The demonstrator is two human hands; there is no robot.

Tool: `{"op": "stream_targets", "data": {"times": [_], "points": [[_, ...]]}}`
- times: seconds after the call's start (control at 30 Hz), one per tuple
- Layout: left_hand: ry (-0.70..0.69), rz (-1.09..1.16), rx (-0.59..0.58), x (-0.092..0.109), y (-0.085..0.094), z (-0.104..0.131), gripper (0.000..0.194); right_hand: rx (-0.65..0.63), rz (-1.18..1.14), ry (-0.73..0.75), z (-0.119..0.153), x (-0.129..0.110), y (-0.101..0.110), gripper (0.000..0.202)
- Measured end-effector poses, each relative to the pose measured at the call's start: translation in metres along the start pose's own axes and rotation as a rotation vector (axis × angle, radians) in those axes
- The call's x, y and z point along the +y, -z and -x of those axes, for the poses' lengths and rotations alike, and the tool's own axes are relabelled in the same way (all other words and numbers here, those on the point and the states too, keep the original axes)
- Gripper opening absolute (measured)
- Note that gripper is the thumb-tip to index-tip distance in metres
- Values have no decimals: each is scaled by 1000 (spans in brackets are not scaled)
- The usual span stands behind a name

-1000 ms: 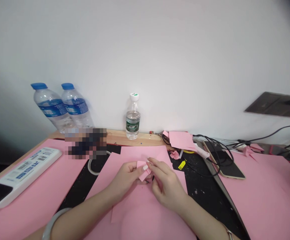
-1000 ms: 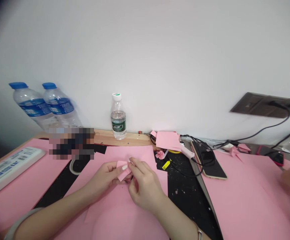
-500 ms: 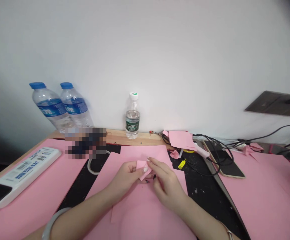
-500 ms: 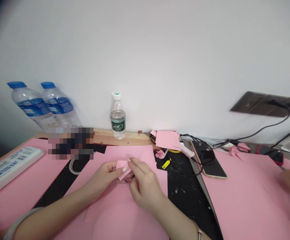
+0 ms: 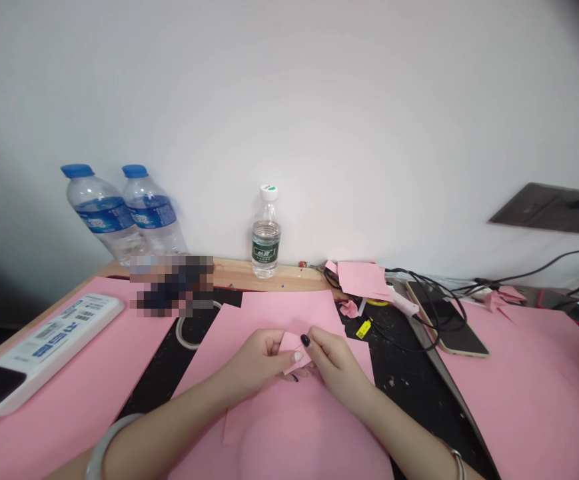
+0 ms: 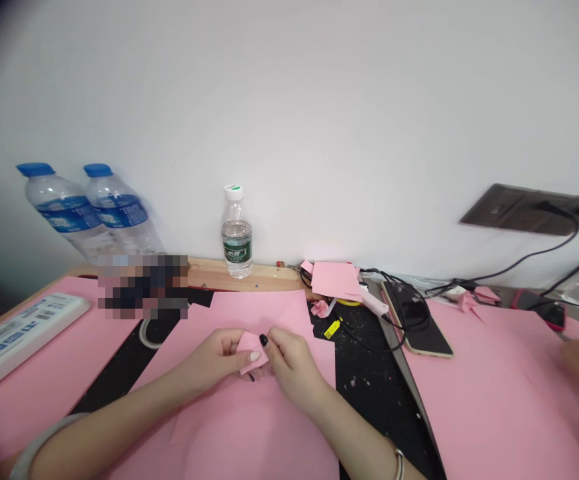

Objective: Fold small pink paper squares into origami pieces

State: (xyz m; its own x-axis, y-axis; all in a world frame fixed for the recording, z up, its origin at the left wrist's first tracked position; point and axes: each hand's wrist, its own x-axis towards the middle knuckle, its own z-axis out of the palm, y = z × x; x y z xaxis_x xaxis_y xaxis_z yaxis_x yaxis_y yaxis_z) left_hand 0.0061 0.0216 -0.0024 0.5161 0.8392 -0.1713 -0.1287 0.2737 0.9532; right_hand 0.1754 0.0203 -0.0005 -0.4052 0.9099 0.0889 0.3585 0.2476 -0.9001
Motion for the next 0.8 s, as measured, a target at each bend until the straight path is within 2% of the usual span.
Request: {"op": "stream_targets", "data": {"times": [0.3, 0.43, 0.7, 0.8], "points": [[-16, 54, -63, 3, 2, -1, 20, -60, -201, -14, 2, -4, -4, 34], [-5, 56, -80, 5, 3, -1, 21, -48, -161, -9, 2, -3, -4, 37], [-6, 30, -120, 9, 3, 2, 27, 75, -136, 5, 0, 5, -3, 36], [26, 12, -25, 8, 4, 0, 27, 205, -106, 0, -2, 7, 0, 37]]}}
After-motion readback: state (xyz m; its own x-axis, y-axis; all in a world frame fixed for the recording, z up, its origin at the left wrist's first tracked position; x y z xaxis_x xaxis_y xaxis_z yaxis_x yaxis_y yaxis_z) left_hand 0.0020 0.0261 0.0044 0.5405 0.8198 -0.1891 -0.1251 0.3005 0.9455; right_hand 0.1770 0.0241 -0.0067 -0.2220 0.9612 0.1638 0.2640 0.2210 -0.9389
